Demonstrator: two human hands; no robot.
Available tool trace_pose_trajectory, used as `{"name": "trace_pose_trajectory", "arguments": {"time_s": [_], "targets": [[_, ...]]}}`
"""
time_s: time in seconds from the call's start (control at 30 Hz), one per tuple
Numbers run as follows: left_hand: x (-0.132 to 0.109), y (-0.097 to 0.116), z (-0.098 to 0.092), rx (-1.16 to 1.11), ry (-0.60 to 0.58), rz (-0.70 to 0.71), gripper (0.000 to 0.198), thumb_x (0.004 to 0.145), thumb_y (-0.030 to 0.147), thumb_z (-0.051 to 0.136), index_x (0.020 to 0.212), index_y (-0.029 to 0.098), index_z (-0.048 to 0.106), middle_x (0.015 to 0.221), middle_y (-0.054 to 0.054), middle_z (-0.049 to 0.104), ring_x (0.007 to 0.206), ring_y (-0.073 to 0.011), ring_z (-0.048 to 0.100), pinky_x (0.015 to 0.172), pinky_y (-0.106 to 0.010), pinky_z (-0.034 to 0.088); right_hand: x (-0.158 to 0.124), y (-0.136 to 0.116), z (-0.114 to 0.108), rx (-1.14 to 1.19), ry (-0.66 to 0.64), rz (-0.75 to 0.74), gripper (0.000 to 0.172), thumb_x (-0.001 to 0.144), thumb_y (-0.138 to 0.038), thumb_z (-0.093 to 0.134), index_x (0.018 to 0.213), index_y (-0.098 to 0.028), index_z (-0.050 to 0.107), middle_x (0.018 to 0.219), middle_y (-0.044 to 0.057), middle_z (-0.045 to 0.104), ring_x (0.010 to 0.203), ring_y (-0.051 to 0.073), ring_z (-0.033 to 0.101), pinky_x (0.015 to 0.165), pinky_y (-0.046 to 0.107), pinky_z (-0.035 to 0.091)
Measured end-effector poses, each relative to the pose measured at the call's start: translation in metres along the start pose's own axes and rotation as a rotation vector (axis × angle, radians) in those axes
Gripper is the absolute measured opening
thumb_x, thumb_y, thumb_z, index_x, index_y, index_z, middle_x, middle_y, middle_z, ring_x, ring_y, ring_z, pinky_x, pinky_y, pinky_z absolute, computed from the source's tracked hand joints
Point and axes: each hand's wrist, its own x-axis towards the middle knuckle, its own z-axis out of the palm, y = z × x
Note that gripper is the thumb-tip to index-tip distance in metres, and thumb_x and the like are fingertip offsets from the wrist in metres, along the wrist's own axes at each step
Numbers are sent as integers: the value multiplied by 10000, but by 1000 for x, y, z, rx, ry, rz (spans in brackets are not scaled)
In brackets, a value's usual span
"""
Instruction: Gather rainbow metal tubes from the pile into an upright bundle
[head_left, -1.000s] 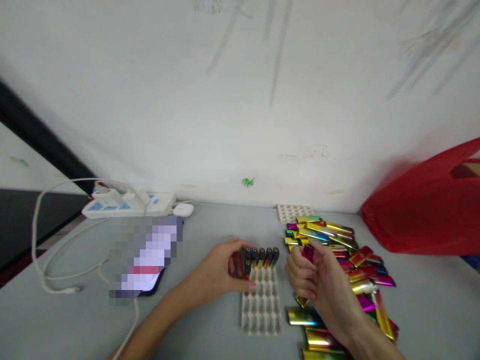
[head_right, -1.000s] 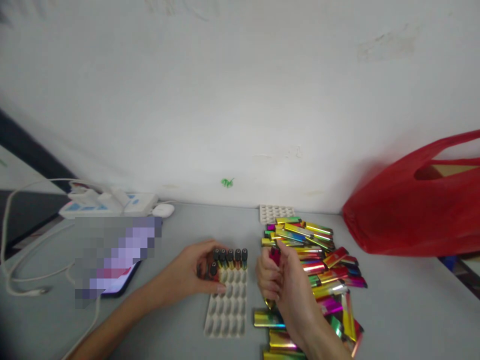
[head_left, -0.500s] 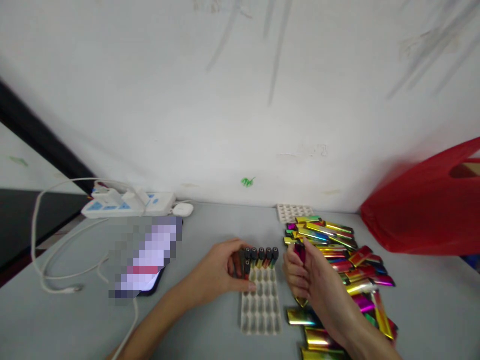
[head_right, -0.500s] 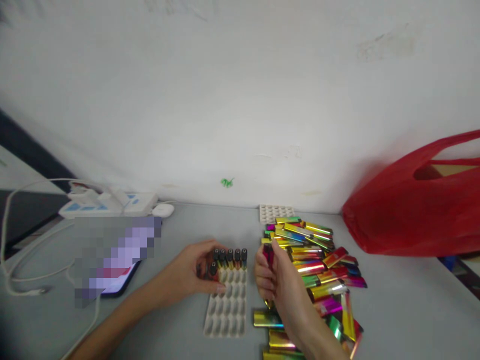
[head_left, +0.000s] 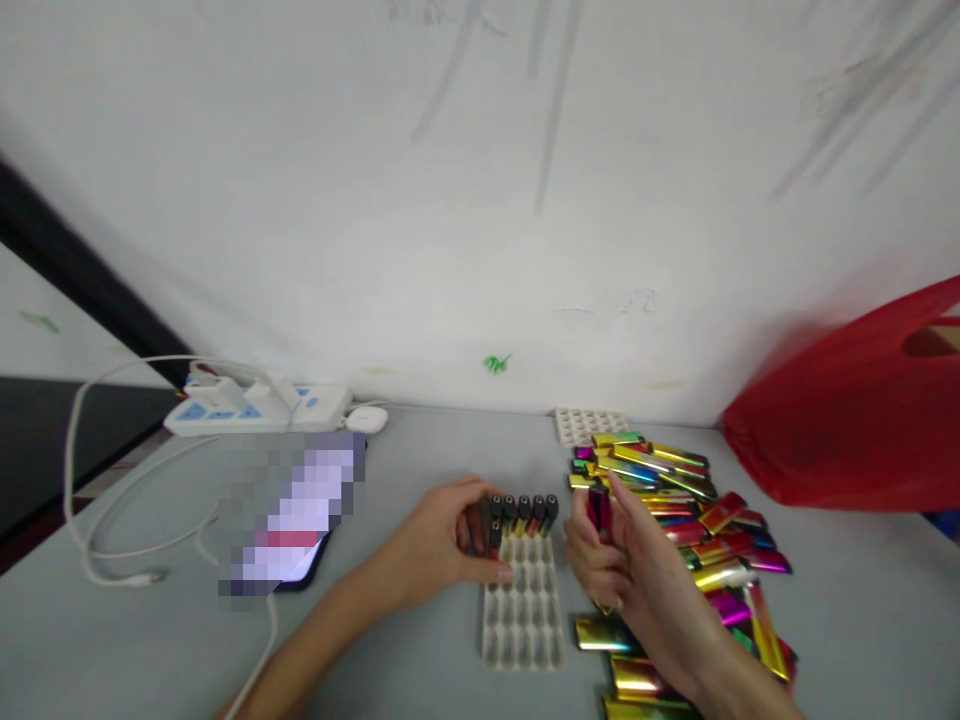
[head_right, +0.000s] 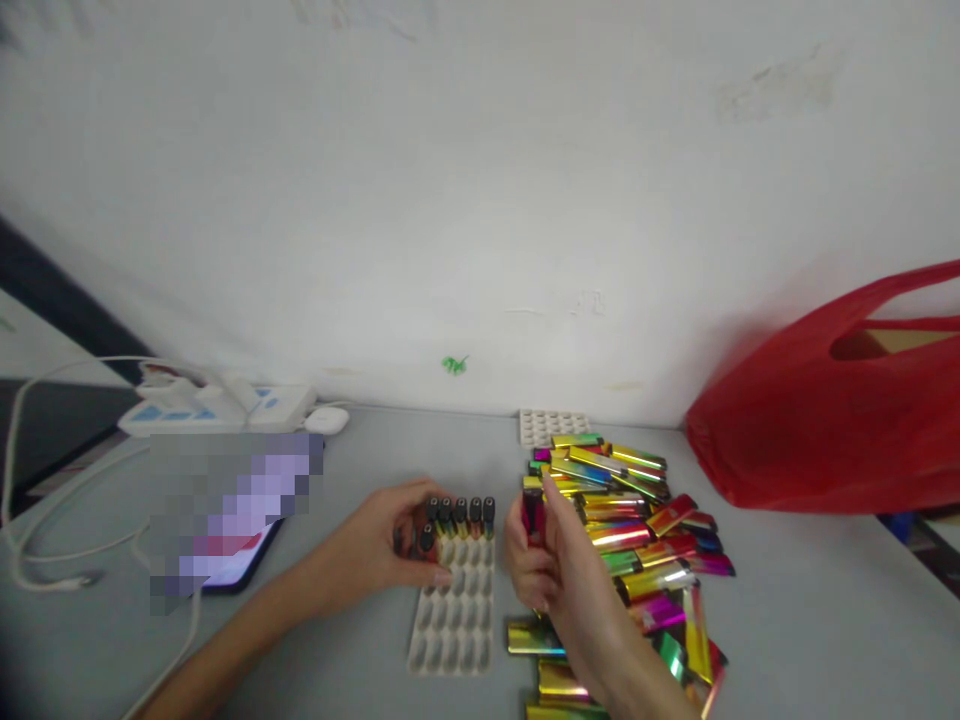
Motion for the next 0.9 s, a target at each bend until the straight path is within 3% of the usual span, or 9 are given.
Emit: {"name": "trace_pose_trajectory", "arguments": {"time_s": [0.27,0.53,0.9], "targets": [[-1,4,0,33,14,-5,585,629,328,1033,1141,164,803,915,23,654,749,-152,581,628,-223,431,2,1,-2,12,-22,29,680,858,-713,779,616,-244,351,549,-132,156,482,63,59,439,249,66],[0,0,0,2,5,-1,604,627,332,1039,1155,158,803,895,27,646,724,-144,568,604,-221,408,-1,7,-1,-32,-13,15,616,864,-698,727,638,-252,368,556,-135,153,491,69,53,444,240,65],[0,2,0,45,19,10,579,644,300,1034,1161,170,809,927,19,662,751,-154,610,623,-219,447,1,5,2,-55,86,-8,665,830,-800,776,690,-234,456,576,-124,217,517,79,80,460,239,77]]}}
